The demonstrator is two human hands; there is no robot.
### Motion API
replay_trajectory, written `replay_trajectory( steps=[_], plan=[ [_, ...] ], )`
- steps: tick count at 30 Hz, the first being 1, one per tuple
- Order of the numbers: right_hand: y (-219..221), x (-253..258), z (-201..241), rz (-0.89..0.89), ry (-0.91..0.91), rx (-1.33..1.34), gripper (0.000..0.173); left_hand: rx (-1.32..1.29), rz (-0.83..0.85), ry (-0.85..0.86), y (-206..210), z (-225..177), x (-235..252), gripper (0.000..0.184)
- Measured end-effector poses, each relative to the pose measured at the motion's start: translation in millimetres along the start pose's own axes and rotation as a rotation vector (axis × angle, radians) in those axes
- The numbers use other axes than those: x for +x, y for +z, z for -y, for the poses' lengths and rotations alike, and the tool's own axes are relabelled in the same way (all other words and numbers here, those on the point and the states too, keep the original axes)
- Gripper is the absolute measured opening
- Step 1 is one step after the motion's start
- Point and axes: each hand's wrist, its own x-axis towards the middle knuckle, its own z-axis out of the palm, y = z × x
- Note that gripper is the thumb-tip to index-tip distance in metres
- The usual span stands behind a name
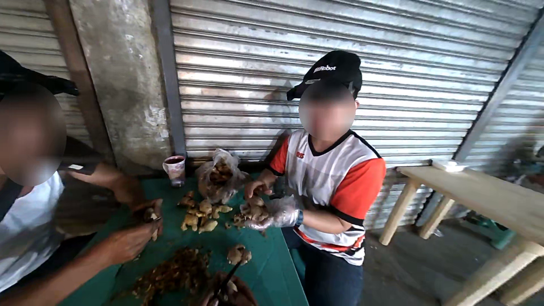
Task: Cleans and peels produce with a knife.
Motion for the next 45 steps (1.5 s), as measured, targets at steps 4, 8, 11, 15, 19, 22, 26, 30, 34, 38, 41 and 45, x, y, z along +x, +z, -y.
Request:
replay_trajectory(
  steps=[4, 8, 11, 15, 19, 22, 26, 30, 34, 38, 41, 45],
  plan=[
    [7.3, -2.8, 6.4, -0.047, 0.052, 0.038, 0.028, -0.175, -0.016, -0.031, -69.4, -64.1, 15.7, 0.048],
    [9.6, -4.3, 3.3, -0.033, 0.009, -0.024, 0.03, -0.037, -0.112, -0.023, -70.1, -64.1, 21.4, 0.047],
    [9.4, -2.3, 3.6, -0.04, 0.025, -0.052, 0.025, 0.031, -0.027, -0.093, -63.8, -48.2, 26.8, 0.048],
    [14.3, -6.1, 3.2, -0.08, -0.002, -0.072, 0.027, 0.065, 0.016, -0.053, 4.5, 35.1, 18.0, 0.04],
    [15.0, -6.4, 2.3, -0.083, -0.018, -0.094, 0.027, 0.059, -0.053, -0.098, -35.0, -34.5, 13.8, 0.043],
    [13.6, -5.5, 0.1, -0.076, -0.024, -0.115, 0.027, 0.072, -0.126, -0.094, -66.8, -63.0, 22.1, 0.05],
    [16.2, -6.1, 0.1, -0.066, -0.023, -0.153, 0.029, 0.063, -0.143, -0.09, -66.2, -61.5, 22.4, 0.047],
    [14.7, -4.9, 2.2, -0.03, -0.005, -0.227, 0.033, 0.084, -0.115, -0.082, -24.0, -33.4, -1.3, 0.041],
    [12.5, -5.4, 1.5, -0.061, -0.029, -0.152, 0.031, -0.025, 0.059, -0.113, -17.3, -46.0, -17.5, 0.046],
    [14.9, -5.6, 5.3, -0.096, 0.005, -0.088, 0.032, -0.176, 0.113, -0.134, -42.0, -56.8, -8.4, 0.043],
    [14.4, -6.0, 2.2, -0.076, -0.022, -0.056, 0.032, -0.142, 0.007, -0.082, -70.7, -66.4, 12.7, 0.056],
    [13.4, -5.7, 0.9, -0.059, -0.04, -0.057, 0.031, -0.034, -0.066, -0.076, -69.9, -65.7, 18.8, 0.055]
  ],
)
